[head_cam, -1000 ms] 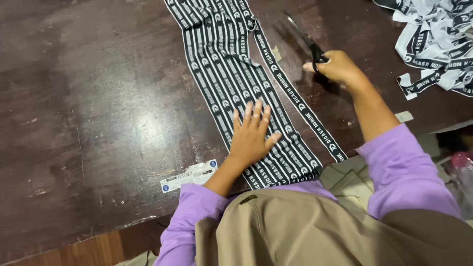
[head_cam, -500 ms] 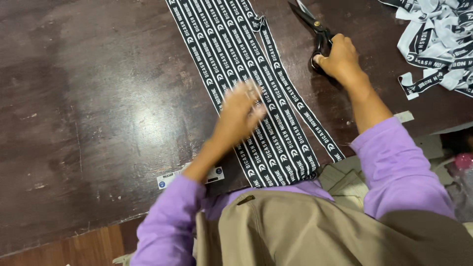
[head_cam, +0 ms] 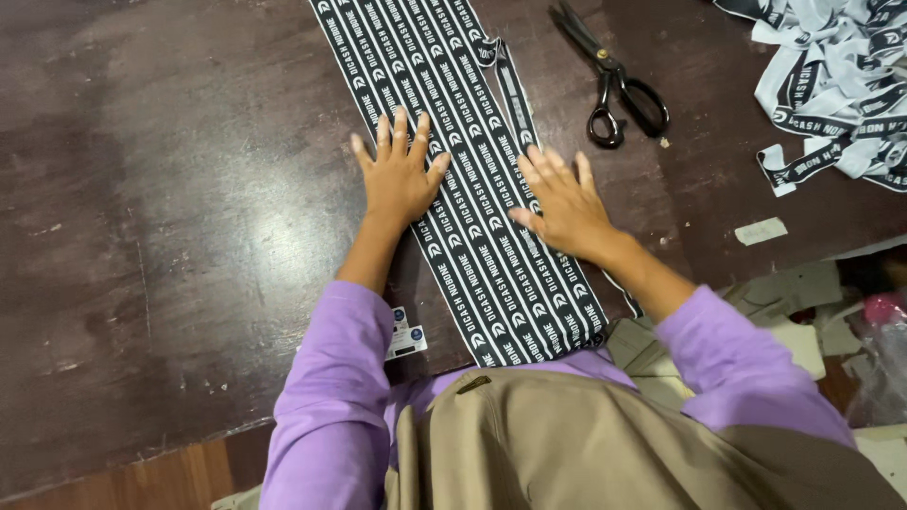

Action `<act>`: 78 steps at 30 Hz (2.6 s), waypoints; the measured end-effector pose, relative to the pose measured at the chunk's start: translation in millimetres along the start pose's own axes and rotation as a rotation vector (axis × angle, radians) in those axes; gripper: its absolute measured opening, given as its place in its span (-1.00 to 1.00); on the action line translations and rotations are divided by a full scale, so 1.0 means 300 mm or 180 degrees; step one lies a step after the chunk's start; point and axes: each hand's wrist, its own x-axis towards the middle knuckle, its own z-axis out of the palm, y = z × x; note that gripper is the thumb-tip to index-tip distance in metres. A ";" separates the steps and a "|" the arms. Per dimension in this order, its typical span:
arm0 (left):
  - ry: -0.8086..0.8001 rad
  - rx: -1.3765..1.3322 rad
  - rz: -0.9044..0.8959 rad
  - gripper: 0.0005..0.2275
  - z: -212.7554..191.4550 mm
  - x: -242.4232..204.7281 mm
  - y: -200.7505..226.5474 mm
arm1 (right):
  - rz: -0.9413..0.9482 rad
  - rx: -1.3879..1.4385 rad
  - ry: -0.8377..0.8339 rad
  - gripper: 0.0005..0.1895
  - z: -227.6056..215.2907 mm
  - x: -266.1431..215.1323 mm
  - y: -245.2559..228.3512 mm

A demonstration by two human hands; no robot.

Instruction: The person uses scissors to cut a long strip of black fabric with white text into smaller pieces. They hold the fabric with their left hand and cut along the length with their right hand, occasionally adjusting the fabric's position on the table.

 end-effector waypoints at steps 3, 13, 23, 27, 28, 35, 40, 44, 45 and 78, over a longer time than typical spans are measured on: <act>-0.0006 0.0159 -0.0049 -0.37 -0.027 -0.030 -0.026 | 0.0013 0.0089 -0.0094 -0.13 -0.040 -0.121 -0.069; 0.0507 0.0129 0.0161 -0.34 0.003 -0.191 0.038 | 0.0376 -0.0149 0.0629 -0.27 0.038 -0.577 0.002; 0.0400 -0.0229 0.0371 -0.23 0.063 -0.367 0.297 | 0.0491 -0.0159 0.1762 -0.89 -0.018 -0.580 0.046; 0.0660 -0.0219 0.0424 -0.28 0.096 -0.371 0.294 | 0.0117 0.0212 0.1848 -0.76 -0.029 -0.365 -0.099; 0.0683 -0.0227 0.0425 -0.30 0.100 -0.369 0.290 | 0.0050 0.0385 0.1469 -0.51 -0.036 -0.328 -0.150; 0.0460 -0.0160 0.0377 -0.32 0.092 -0.362 0.267 | -0.0818 0.0022 0.0275 -0.12 0.045 -0.460 -0.243; 0.0301 -0.0122 0.0600 -0.27 0.065 -0.316 0.257 | -0.0970 0.0206 0.0818 -0.56 0.059 -0.601 -0.131; -0.0087 -0.0319 0.0983 -0.29 0.070 -0.291 0.282 | -0.0988 0.0660 0.1068 -0.76 0.069 -0.709 -0.029; -0.0091 -0.0319 0.0993 -0.29 0.063 -0.303 0.297 | -0.0977 0.0659 0.1072 -0.76 0.062 -0.744 -0.009; 0.0478 0.0099 0.0676 -0.33 0.059 -0.278 0.360 | 0.0882 -0.0114 0.1432 -0.66 -0.127 0.076 0.430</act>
